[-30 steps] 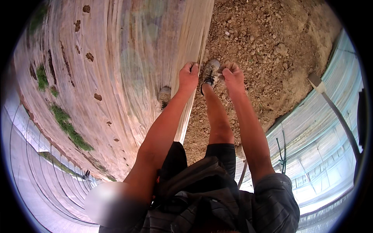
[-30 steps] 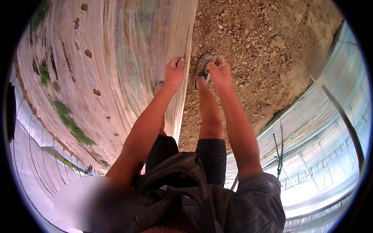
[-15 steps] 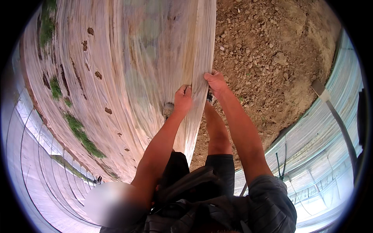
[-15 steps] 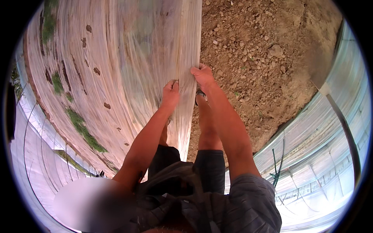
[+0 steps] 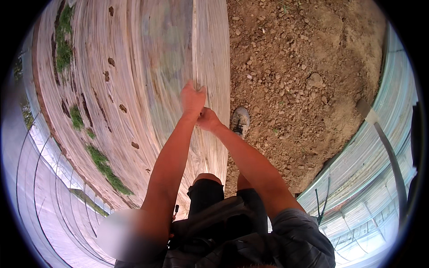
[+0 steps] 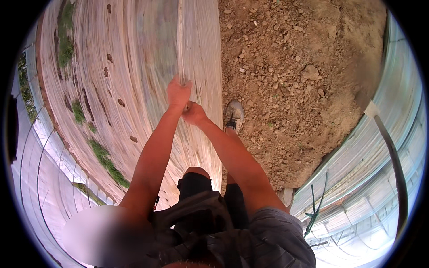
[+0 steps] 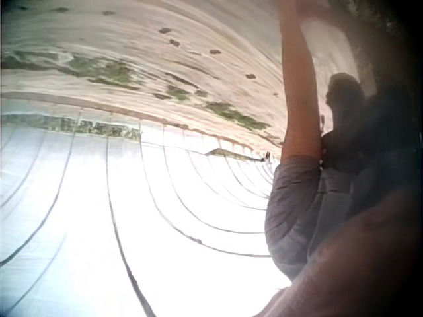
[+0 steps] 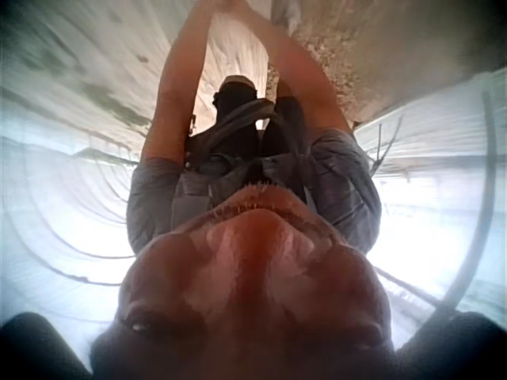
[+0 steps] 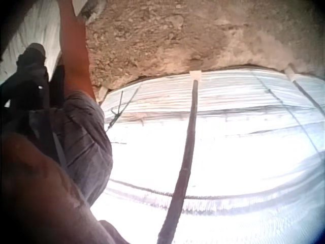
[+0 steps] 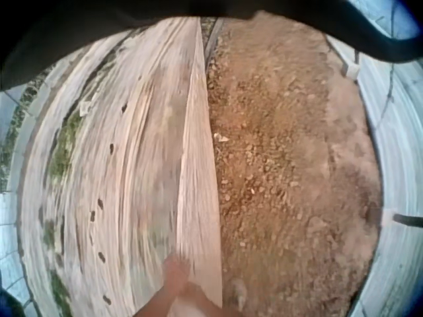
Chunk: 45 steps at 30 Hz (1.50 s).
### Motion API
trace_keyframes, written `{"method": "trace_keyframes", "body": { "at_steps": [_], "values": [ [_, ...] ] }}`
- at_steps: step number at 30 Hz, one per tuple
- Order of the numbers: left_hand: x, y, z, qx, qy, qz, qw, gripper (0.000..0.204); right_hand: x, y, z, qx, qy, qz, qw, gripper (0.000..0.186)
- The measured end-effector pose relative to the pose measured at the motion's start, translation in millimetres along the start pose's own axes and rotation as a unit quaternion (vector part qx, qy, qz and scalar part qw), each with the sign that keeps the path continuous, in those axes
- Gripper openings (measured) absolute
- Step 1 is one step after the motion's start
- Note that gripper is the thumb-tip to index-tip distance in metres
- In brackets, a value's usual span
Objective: The person is repairing a damaged greenhouse cover. They lift the plastic sheet, align it with the metal frame, and secure it using ties or clips. The person moves along the length of the greenhouse, repeating the process for multiple sections.
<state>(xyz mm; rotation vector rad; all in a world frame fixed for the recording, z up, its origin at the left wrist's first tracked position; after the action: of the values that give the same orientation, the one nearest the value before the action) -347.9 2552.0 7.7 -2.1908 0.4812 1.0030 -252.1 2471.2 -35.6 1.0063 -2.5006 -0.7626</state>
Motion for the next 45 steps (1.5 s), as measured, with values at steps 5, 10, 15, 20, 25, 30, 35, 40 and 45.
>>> {"method": "trace_keyframes", "body": {
  "at_steps": [5, 10, 15, 20, 25, 30, 35, 40, 45],
  "values": [
    [-38.2, 11.1, 47.9, -0.004, -0.080, 0.037, 0.996, 0.040, 28.7, 8.0, 4.3, -0.029, 0.090, -0.009, 0.995, 0.034],
    [-70.3, 34.3, 96.7, -0.079, -0.151, -0.039, 0.985, 0.041, 67.0, 45.7, -17.7, -0.069, 0.157, 0.007, 0.985, 0.038],
    [-94.4, -25.7, 144.2, -0.005, -0.157, 0.079, 0.984, 0.043, 72.2, 61.2, -34.5, -0.107, 0.233, -0.018, 0.966, 0.053],
    [-132.8, -50.3, 200.9, -0.020, -0.164, 0.035, 0.986, 0.042, 24.9, 96.4, -25.7, -0.088, 0.228, -0.074, 0.967, 0.054],
    [-113.8, -59.1, 222.4, -0.135, -0.089, -0.059, 0.985, 0.042, -128.7, 135.5, 31.0, -0.068, 0.038, -0.059, 0.995, 0.048],
    [-91.5, -43.9, 265.4, -0.186, -0.060, -0.181, 0.964, 0.048, -226.3, 199.2, 58.7, 0.013, 0.042, -0.121, 0.992, 0.044],
    [-95.9, -123.7, 333.9, -0.161, 0.037, -0.276, 0.947, 0.049, -292.5, 258.2, 76.8, 0.067, 0.058, -0.145, 0.985, 0.041],
    [-133.2, -214.8, 387.1, -0.099, 0.067, -0.288, 0.950, 0.038, -349.5, 324.6, 136.4, 0.130, 0.111, -0.190, 0.967, 0.044],
    [-144.5, -277.3, 461.7, -0.160, 0.042, -0.356, 0.920, 0.034, -430.9, 392.3, 219.8, 0.101, 0.074, -0.052, 0.991, 0.050]
  ]
}}
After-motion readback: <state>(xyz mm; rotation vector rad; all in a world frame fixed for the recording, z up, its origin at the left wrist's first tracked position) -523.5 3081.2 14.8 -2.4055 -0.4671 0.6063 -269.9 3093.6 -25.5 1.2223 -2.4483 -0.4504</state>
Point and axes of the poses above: each hand's wrist, its own z-axis towards the middle knuckle, its own x-axis out of the palm, y = z × x, the point moved 7 cm from there along z, towards the middle knuckle, and after that the axes turned 5 degrees about -z, right-handed, at the moved point
